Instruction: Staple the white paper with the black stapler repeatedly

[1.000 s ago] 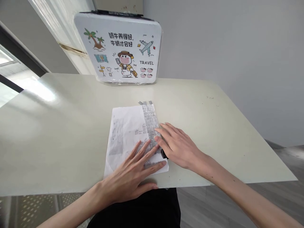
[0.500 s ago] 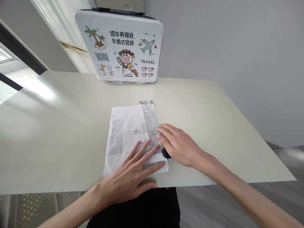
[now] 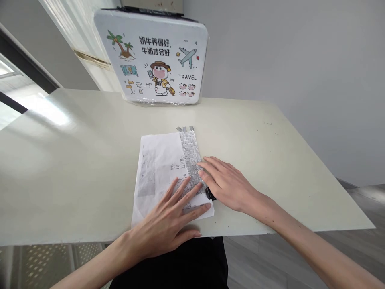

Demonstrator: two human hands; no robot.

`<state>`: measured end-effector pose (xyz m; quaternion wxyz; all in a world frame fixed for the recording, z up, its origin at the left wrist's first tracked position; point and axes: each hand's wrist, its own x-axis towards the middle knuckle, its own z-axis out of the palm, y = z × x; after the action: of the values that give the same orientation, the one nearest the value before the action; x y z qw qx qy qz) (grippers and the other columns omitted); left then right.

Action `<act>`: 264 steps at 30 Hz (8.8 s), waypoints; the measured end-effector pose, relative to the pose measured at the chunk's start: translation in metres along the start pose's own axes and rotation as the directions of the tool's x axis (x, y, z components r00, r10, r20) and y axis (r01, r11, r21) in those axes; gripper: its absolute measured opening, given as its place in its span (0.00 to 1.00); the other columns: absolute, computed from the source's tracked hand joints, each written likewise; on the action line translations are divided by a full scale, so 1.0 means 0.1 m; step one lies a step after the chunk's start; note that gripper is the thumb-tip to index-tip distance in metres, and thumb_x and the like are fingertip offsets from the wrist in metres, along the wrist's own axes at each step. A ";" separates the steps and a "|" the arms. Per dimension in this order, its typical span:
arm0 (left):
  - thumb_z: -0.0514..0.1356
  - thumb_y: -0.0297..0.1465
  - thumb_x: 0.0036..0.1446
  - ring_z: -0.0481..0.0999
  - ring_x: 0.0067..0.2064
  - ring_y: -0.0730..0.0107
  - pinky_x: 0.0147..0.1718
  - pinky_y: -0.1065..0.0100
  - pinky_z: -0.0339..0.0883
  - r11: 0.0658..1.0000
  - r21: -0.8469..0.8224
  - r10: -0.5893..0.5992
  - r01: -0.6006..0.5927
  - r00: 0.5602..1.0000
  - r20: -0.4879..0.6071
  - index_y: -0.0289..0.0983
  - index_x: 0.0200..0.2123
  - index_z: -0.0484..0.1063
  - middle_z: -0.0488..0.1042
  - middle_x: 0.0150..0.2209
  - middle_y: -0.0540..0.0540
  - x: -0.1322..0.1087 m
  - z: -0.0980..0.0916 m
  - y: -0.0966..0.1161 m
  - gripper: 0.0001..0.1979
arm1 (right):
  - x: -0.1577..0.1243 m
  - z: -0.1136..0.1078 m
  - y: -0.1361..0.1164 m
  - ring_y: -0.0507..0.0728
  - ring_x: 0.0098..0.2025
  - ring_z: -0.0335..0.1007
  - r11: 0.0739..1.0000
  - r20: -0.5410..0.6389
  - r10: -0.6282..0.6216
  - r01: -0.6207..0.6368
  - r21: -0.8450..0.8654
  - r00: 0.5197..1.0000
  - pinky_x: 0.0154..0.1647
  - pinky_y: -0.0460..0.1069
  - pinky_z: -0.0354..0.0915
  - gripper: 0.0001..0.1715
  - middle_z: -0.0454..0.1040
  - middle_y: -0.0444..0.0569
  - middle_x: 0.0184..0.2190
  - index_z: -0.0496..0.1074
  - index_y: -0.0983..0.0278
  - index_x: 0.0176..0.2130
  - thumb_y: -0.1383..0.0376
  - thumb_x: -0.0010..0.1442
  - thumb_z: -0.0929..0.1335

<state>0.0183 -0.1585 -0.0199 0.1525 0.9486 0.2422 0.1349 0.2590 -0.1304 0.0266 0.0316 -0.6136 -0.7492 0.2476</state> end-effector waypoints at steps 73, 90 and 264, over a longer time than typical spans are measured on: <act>0.58 0.49 0.70 0.39 0.78 0.41 0.74 0.36 0.36 0.998 0.022 -0.059 0.057 0.995 0.086 0.42 0.73 0.59 0.49 0.77 0.43 0.30 -0.02 -0.13 0.35 | -1.01 -0.30 0.89 0.54 0.12 0.61 0.967 -0.719 0.178 -0.255 0.002 0.672 0.24 0.57 0.68 0.36 0.82 0.44 0.33 0.75 0.53 0.47 0.30 0.58 0.66; 0.54 0.43 0.73 0.62 0.72 0.54 0.71 0.51 0.57 0.890 -0.436 0.067 -0.134 0.984 -0.166 0.42 0.67 0.66 0.65 0.70 0.39 1.27 0.11 -0.56 0.24 | -0.42 -0.41 0.47 0.56 0.26 0.70 0.998 -0.694 0.053 -0.017 0.059 0.718 0.24 0.50 0.64 0.24 0.83 0.50 0.40 0.76 0.58 0.48 0.43 0.65 0.70; 0.57 0.38 0.72 0.79 0.59 0.49 0.65 0.52 0.65 -0.420 -0.906 -0.553 0.044 0.779 0.294 0.26 0.60 0.72 0.76 0.60 0.27 0.35 -0.54 -1.38 0.23 | 1.14 -0.05 -0.29 0.62 0.59 0.73 0.790 -0.489 -0.574 0.601 -0.121 0.657 0.62 0.63 0.68 0.05 0.78 0.50 0.57 0.77 0.55 0.43 0.62 0.71 0.69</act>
<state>-0.0278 -0.0137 -0.0132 0.8289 0.2749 0.3180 0.3691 0.2070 -0.0262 0.0134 0.3187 -0.3799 -0.8651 0.0751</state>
